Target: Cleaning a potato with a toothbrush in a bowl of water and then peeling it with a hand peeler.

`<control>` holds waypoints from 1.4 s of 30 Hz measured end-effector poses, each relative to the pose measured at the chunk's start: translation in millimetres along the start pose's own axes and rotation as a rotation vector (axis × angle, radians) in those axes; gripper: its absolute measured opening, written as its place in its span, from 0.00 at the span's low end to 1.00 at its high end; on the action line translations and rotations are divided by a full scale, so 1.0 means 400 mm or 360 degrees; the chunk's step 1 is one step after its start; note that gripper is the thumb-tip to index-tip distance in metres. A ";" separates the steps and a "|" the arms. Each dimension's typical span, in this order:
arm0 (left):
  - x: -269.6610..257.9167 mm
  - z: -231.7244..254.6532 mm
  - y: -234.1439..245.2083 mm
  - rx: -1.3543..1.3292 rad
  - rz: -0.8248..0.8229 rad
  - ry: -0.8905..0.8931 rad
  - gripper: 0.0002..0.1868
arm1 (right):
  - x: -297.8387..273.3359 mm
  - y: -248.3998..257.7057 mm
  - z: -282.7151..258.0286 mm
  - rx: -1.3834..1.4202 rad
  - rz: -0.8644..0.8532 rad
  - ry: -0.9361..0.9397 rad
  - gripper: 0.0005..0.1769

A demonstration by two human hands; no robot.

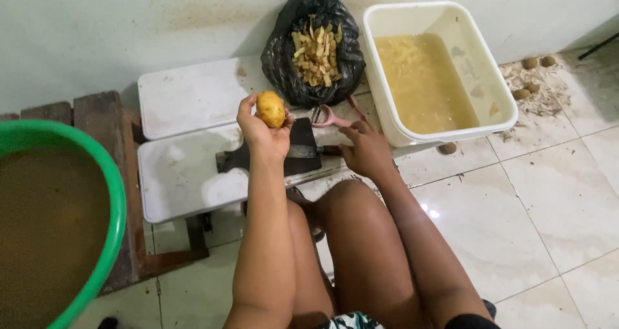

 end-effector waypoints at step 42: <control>-0.043 0.018 0.085 0.0160 0.0139 -0.0195 0.22 | 0.055 -0.097 0.106 0.0427 -0.0590 0.0101 0.19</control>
Point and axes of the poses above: each hand's wrist, its own x-axis towards the middle knuckle, its own y-axis out of the back of the hand, z = x × y, the point moved 5 cm from there along x, towards the middle knuckle, and after that the axes turned 11 degrees about x, right-handed, at the moved point
